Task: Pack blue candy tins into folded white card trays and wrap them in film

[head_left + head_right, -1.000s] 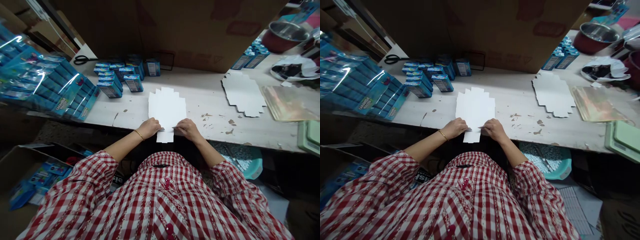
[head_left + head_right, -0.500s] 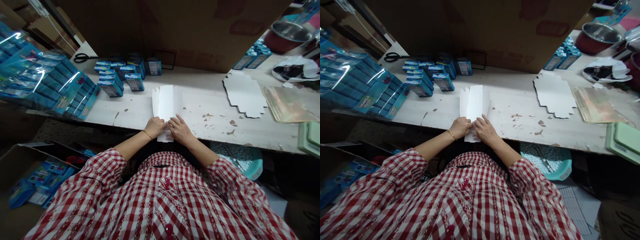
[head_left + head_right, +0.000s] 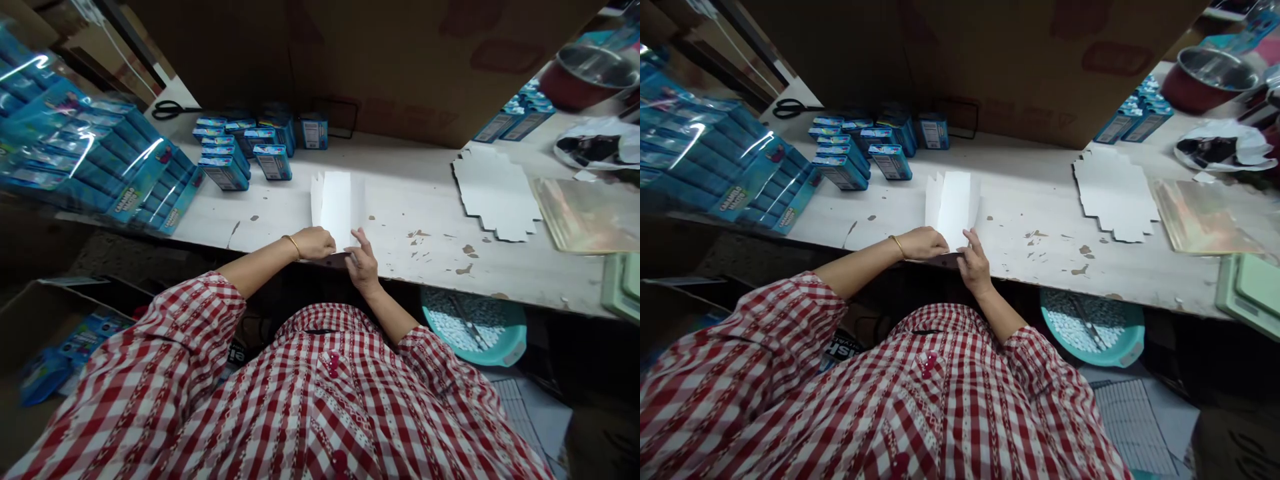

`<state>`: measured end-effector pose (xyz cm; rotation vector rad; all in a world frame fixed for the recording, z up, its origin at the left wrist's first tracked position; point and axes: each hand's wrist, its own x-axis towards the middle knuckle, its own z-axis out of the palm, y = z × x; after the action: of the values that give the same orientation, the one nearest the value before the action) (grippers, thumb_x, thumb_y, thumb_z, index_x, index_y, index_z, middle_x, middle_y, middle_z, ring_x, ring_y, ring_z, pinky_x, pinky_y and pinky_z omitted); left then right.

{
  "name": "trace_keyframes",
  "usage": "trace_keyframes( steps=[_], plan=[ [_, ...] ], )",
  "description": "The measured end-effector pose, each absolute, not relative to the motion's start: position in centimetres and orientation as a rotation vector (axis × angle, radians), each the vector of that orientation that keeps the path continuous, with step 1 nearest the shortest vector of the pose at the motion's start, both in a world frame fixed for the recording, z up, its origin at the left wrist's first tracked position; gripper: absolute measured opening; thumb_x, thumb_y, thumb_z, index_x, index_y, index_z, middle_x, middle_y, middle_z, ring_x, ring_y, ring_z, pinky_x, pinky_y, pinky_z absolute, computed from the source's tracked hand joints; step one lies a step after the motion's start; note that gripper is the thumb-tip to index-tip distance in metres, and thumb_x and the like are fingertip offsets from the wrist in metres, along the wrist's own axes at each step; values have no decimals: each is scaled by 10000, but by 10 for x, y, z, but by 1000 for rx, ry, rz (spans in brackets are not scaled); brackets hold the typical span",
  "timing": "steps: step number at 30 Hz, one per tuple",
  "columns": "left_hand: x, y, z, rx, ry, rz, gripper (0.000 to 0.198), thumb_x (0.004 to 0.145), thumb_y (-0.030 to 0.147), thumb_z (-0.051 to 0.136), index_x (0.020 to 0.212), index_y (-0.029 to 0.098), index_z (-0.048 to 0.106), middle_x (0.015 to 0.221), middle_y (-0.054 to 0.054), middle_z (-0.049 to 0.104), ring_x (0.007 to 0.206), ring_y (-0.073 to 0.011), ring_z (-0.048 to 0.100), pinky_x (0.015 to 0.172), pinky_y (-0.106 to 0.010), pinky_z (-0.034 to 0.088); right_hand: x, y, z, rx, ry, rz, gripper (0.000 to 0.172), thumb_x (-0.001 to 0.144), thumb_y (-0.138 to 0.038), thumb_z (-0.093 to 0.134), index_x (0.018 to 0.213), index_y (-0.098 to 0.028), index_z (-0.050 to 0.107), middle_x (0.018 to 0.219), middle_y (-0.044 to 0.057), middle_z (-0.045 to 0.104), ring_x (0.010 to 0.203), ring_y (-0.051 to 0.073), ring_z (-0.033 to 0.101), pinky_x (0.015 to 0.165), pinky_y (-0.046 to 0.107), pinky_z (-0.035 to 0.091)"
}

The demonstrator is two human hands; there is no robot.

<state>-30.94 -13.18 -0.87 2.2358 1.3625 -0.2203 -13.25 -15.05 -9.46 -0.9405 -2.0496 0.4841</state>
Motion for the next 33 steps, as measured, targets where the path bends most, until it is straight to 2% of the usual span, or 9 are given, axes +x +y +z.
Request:
trace_keyframes(
  steps=[5, 9, 13, 15, 18, 20, 23, 28, 33],
  plan=[
    [-318, -124, 0, 2204, 1177, -266, 237, 802, 250, 461, 784, 156, 678, 713, -32, 668, 653, -141, 561, 585, -222, 347, -137, -156, -88, -1073, -1921, 589, 325, 852, -172, 431, 1166, -216, 503, 1425, 96, 331, 1340, 207, 291, 1014, 418, 407],
    [-313, -122, -11, 2145, 1448, -199, 199, 800, 204, 489, 919, 174, 645, 835, -40, 674, 752, -154, 585, 646, -228, 380, -136, -157, -80, -1078, -2006, 695, 493, 848, -146, 415, 1321, -276, 371, 1492, 53, 204, 1366, 198, 230, 1035, 420, 378],
    [-308, -131, -29, 2142, 1738, -26, 264, 796, 223, 530, 1052, 195, 588, 1024, -69, 648, 906, -196, 576, 746, -299, 416, -135, -159, -78, -1043, -2099, 693, 526, 830, -103, 408, 1326, -270, 357, 1510, 42, 159, 1392, 192, 137, 1091, 449, 285],
    [-306, -139, -33, 2298, 1705, 5, 203, 825, 193, 479, 961, 215, 629, 1024, -62, 652, 996, -228, 544, 876, -424, 374, -136, -160, -78, -1033, -2123, 673, 490, 829, -86, 396, 1292, -245, 395, 1504, 51, 182, 1395, 186, 113, 1104, 452, 259],
    [-303, -147, -31, 2430, 1571, -87, 222, 857, 273, 446, 845, 229, 664, 908, -47, 683, 990, -252, 550, 974, -618, 178, -138, -158, -77, -1052, -2130, 676, 449, 830, -71, 375, 1250, -219, 432, 1488, 69, 232, 1394, 176, 119, 1103, 441, 267],
    [-300, -147, -27, 2431, 1506, -171, 193, 819, 345, 514, 848, 234, 670, 928, -43, 686, 981, -257, 561, 984, -662, 64, -138, -156, -77, -1048, -2139, 680, 451, 824, -64, 377, 1250, -201, 435, 1479, 84, 255, 1392, 171, 126, 1104, 427, 271],
    [-291, -141, -22, 2378, 1506, -311, 135, 744, 275, 605, 855, 243, 676, 973, -42, 685, 1001, -270, 564, 971, -685, -32, -137, -153, -77, -1015, -2156, 688, 482, 813, -62, 393, 1278, -187, 418, 1476, 98, 262, 1391, 168, 131, 1110, 416, 262],
    [-274, -133, -16, 2189, 1575, -532, 154, 738, 250, 597, 856, 250, 695, 1011, -82, 681, 1042, -319, 554, 934, -726, -38, -128, -151, -71, -914, -2257, 776, 519, 820, -191, 510, 1324, -222, 389, 1474, 84, 274, 1383, 186, 170, 1100, 424, 279],
    [-278, -150, -7, 2078, 1566, -523, 129, 733, 290, 622, 818, 239, 704, 983, -86, 688, 1043, -327, 550, 926, -747, 3, -105, -143, -39, -946, -2233, 692, 435, 848, -385, 514, 1249, -218, 489, 1371, 91, 449, 1290, 197, 385, 1060, 398, 346]
  ],
)
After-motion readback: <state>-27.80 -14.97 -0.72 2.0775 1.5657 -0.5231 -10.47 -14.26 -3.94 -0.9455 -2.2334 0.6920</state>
